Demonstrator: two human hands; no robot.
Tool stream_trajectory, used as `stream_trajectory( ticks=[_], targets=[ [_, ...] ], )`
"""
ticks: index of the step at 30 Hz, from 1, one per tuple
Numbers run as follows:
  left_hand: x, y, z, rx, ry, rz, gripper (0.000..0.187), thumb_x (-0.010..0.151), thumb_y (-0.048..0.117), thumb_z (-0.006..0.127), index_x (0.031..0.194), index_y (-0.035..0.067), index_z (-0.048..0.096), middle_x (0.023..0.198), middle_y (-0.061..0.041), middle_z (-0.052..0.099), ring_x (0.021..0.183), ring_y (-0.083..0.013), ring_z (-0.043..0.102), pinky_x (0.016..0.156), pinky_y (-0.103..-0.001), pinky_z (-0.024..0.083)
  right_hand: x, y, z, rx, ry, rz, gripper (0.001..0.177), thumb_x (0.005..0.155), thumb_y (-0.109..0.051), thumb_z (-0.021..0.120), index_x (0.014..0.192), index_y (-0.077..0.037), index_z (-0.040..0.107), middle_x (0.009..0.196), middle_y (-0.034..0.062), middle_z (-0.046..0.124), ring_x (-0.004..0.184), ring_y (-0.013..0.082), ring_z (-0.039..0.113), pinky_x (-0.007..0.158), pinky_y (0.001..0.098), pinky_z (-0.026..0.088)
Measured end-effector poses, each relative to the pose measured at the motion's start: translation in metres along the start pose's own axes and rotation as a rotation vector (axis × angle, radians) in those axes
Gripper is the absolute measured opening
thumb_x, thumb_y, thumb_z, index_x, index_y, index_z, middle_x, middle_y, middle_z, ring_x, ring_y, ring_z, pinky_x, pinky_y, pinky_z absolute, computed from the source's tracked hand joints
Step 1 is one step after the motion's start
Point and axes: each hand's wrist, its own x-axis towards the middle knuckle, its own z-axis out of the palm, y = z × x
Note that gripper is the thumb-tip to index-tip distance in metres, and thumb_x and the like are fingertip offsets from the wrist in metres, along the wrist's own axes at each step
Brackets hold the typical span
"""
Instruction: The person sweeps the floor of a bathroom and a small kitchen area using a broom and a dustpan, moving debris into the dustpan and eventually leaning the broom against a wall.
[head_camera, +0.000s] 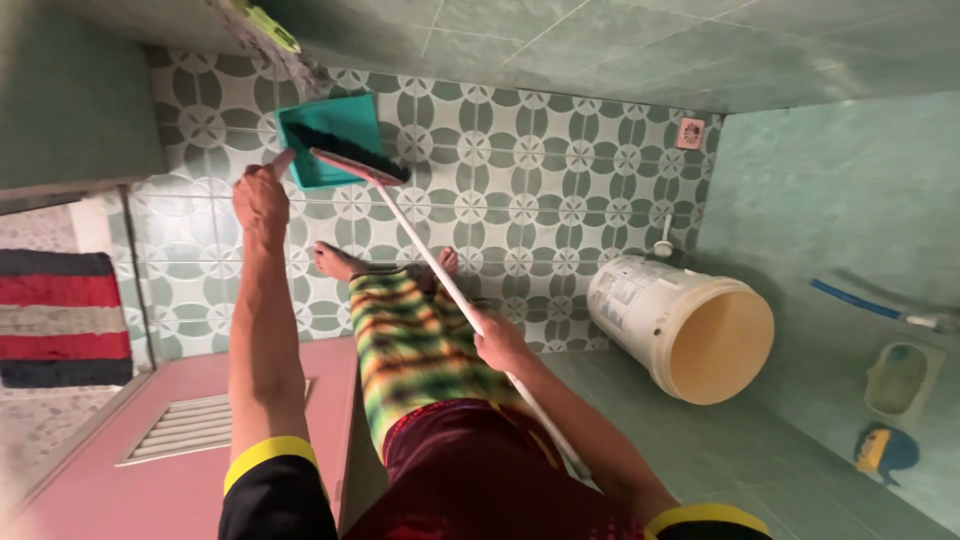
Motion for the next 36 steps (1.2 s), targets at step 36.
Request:
stream_trajectory(
  ticks=[36],
  targets=[
    [-0.069,0.080,-0.061,-0.211,-0.138,0.352,0.028,0.087,0.024,0.071,0.110,0.012,0.079,0.095,-0.020,0.075,0.089,-0.0418,0.071,0.083,-0.048,0.056,-0.157,0.016,0.076,0.821,0.596,0.887,0.062,0.083,-0.009,0.067,0.144,-0.002,0.054,0.087,0.0211,0.071,0.056,0.0304,0.067,0.049,0.0428,0.055]
  ],
)
